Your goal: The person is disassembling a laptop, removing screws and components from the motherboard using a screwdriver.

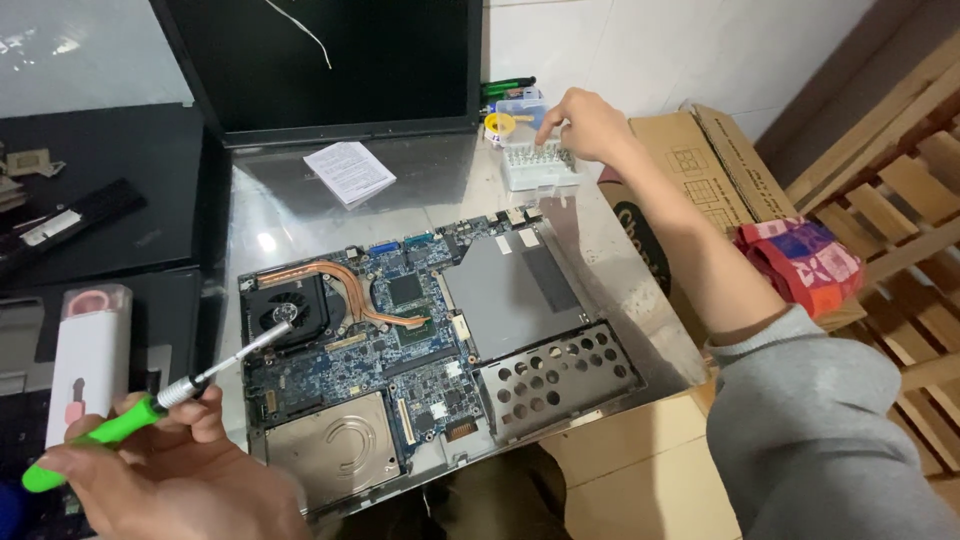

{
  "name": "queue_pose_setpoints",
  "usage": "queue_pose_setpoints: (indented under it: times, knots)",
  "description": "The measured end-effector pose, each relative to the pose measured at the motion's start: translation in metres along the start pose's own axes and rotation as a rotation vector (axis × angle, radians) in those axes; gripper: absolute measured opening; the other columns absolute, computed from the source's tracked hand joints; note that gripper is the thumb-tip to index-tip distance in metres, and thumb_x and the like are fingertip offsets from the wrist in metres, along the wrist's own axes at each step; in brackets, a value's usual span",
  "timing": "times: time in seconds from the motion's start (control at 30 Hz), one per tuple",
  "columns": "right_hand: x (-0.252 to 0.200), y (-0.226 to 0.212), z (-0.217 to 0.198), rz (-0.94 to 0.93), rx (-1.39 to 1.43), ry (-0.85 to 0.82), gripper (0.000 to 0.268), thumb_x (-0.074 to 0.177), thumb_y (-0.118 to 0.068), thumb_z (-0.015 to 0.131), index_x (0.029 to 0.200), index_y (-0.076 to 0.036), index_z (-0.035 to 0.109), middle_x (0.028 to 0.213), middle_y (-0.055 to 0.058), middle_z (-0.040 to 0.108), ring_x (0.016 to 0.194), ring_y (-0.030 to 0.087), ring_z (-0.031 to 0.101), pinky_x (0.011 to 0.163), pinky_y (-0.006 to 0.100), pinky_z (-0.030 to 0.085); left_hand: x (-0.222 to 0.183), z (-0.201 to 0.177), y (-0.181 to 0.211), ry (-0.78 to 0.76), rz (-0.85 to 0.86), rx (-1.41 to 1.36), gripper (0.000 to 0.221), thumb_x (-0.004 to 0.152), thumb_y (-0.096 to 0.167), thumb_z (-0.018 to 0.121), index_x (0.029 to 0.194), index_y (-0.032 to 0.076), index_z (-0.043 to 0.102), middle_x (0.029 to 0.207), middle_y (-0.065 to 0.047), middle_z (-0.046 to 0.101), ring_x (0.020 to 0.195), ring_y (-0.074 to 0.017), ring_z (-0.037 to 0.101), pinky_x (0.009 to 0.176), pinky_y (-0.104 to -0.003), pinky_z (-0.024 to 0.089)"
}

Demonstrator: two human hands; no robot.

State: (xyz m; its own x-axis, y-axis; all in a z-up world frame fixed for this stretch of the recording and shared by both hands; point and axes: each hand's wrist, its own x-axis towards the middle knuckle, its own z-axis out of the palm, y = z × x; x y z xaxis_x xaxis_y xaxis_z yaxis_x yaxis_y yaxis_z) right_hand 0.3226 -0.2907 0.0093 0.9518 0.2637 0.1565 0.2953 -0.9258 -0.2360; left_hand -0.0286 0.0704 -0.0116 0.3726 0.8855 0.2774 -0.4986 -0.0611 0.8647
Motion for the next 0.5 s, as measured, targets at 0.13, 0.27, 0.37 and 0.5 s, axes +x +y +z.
queue_pose_setpoints:
  times: [0.13,0.27,0.37,0.5]
  knots:
    - [0.004,0.003,0.008,-0.121,0.018,0.055,0.052,0.075,0.008,0.054,0.096,-0.029,0.084,0.109,0.013,0.072,0.097,0.032,0.067,0.081,0.046,0.055,-0.001,-0.001,0.0,-0.009,0.016,0.012,0.064,0.114,0.053,0.039,0.144,-0.003,0.041,0.119,-0.011,0.055,0.1,-0.0146,0.062,0.093,-0.032,0.063]
    - [0.004,-0.001,0.015,-0.162,0.035,0.037,0.06,0.071,0.011,0.051,0.095,-0.033,0.084,0.111,0.008,0.07,0.098,0.029,0.066,0.077,0.045,0.055,-0.001,-0.002,0.0,-0.032,0.016,0.007,0.063,0.112,0.05,0.037,0.144,-0.004,0.04,0.12,-0.012,0.053,0.102,-0.0153,0.062,0.096,-0.034,0.062]
    - [0.002,-0.004,0.014,-0.161,0.008,0.051,0.058,0.072,0.01,0.052,0.096,-0.032,0.085,0.11,0.009,0.067,0.099,0.03,0.065,0.078,0.045,0.054,-0.001,-0.002,-0.001,-0.033,0.011,0.006,0.063,0.111,0.05,0.037,0.144,-0.004,0.04,0.121,-0.012,0.053,0.102,-0.0154,0.063,0.097,-0.034,0.063]
    - [-0.003,-0.012,0.007,-0.097,0.019,0.021,0.058,0.071,0.01,0.053,0.096,-0.032,0.085,0.111,0.009,0.066,0.1,0.029,0.064,0.079,0.044,0.054,-0.001,-0.004,-0.003,-0.033,0.024,0.025,0.062,0.113,0.05,0.036,0.143,-0.004,0.04,0.12,-0.012,0.054,0.101,-0.0152,0.063,0.097,-0.035,0.063]
